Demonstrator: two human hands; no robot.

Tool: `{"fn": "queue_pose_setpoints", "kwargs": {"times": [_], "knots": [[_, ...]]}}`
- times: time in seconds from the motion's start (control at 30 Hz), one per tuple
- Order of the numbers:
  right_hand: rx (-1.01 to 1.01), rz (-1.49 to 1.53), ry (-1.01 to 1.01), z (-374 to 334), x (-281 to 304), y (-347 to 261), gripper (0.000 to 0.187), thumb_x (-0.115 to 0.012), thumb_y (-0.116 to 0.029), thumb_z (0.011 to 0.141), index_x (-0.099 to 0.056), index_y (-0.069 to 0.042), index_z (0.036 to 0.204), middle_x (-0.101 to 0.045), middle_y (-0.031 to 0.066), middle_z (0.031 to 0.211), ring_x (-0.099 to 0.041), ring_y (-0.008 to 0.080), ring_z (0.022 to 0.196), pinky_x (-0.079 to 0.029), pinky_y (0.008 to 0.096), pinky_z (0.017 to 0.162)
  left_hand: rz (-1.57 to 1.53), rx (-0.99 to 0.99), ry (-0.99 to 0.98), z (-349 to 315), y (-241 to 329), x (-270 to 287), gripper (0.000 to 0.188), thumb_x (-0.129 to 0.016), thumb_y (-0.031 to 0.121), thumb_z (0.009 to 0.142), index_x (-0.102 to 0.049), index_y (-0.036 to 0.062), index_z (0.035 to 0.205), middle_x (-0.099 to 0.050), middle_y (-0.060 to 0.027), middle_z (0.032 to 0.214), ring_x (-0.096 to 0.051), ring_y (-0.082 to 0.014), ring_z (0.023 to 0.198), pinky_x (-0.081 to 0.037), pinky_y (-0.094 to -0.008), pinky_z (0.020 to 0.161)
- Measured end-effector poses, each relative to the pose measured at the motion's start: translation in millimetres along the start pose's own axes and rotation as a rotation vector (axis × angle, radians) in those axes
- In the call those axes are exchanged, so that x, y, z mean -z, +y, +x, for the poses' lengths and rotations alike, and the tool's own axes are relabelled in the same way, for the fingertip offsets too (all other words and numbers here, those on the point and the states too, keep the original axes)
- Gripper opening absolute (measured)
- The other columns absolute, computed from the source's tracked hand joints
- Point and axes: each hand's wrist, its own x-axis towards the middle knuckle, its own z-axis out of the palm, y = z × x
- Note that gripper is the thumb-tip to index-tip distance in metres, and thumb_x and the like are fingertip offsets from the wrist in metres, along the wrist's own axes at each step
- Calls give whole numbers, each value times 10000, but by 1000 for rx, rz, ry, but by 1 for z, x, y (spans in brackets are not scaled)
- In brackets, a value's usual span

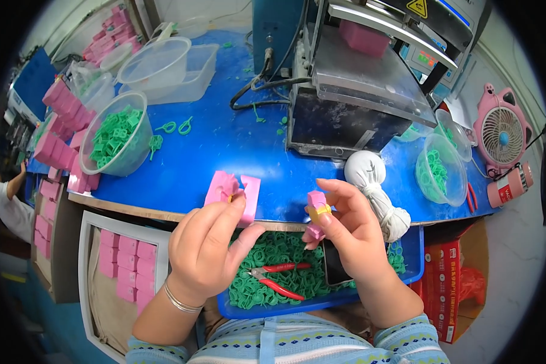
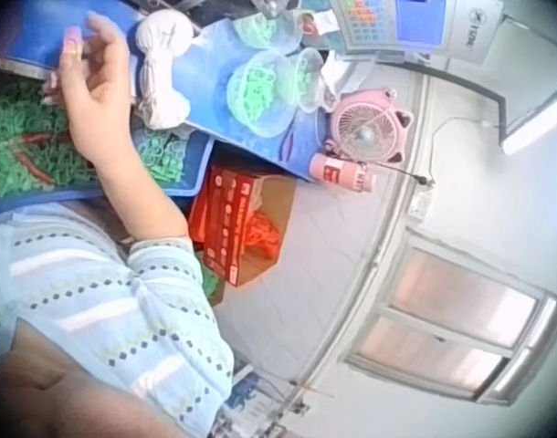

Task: The person inserts small plastic components and sprues into pink silicone molds, using pliers and a brush for assembly.

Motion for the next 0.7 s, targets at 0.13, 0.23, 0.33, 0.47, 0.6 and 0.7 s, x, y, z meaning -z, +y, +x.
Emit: {"fn": "queue_pose_setpoints", "kwargs": {"times": [0.13,0.23,0.33,0.47,0.6,0.7], "knots": [[-121,171,-90,-5,2,-1,397,-528,-96,908,-398,-30,1278,-525,101,1048,-613,190,823,-538,307,712,-118,197,10,-12,7,7,699,-815,81,610,-482,2,1219,-491,-143,1155,-537,-159,698,-458,-244,534],[-232,316,-170,-8,2,0,416,-518,-116,917,-379,-23,1298,-524,118,1074,-623,233,883,-546,323,754,-429,559,-52,-1,9,9,820,-789,35,639,-352,19,1333,-401,-157,1261,-523,-129,711,-459,-215,529],[-340,457,-200,-10,-1,-1,438,-505,-84,915,-354,-22,1321,-517,145,1105,-614,292,953,-542,343,804,-776,784,-112,-8,-2,-5,863,-738,-10,688,-235,26,1389,-404,-173,1251,-549,-135,771,-485,-216,570],[-331,452,-235,-12,-4,-2,458,-490,-46,912,-324,-24,1339,-502,154,1130,-578,312,1043,-521,329,853,-838,904,-34,-4,8,-14,801,-718,-11,710,-250,14,1360,-431,-157,1190,-563,-147,818,-495,-232,631],[-266,388,-193,-19,-7,-3,465,-499,-18,901,-328,-20,1333,-497,155,1145,-581,292,1041,-514,327,862,-394,362,183,-33,11,-7,732,-797,139,671,-355,13,1242,-480,-128,1067,-541,-151,776,-460,-256,598],[-240,368,-186,-24,-10,2,465,-510,3,891,-334,-4,1322,-502,153,1144,-586,259,1032,-507,323,869,-259,102,-103,-9,44,9,643,-825,154,616,-452,27,1124,-486,-113,1002,-509,-199,762,-426,-304,652]]}}
